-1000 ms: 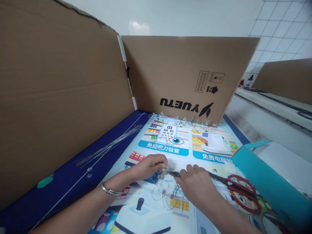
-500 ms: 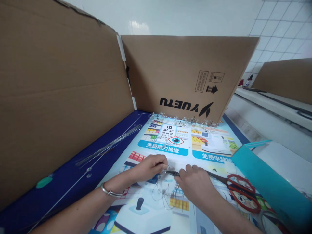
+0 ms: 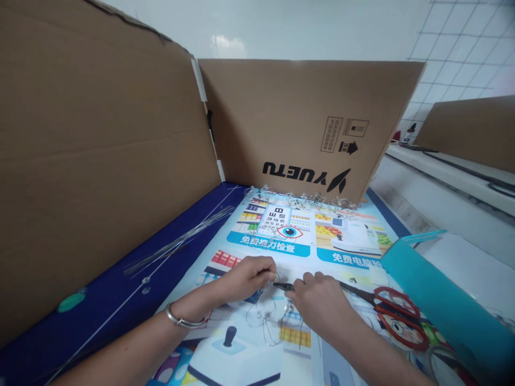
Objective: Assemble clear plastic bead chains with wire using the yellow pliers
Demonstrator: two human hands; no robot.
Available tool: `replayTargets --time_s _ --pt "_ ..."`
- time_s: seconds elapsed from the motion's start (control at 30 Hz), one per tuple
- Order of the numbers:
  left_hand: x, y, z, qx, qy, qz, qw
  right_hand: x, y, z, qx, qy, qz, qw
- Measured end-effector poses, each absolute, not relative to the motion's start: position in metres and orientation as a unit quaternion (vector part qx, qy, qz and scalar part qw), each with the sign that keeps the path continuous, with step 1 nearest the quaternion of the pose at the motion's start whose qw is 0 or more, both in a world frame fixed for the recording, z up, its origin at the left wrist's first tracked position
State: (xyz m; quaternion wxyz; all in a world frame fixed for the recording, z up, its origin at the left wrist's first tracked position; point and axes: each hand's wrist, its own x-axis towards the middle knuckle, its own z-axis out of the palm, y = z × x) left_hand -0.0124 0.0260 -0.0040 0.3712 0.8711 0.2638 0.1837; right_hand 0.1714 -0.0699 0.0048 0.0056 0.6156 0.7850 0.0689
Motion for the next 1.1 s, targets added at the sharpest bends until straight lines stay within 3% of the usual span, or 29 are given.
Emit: replayTargets --time_s 1.1 --pt "-0.0115 0.0226 0.0013 0.889 0.255 0.184 0.334 0.174 -0.0685 0.0086 0.594 0.803 0.054 0.02"
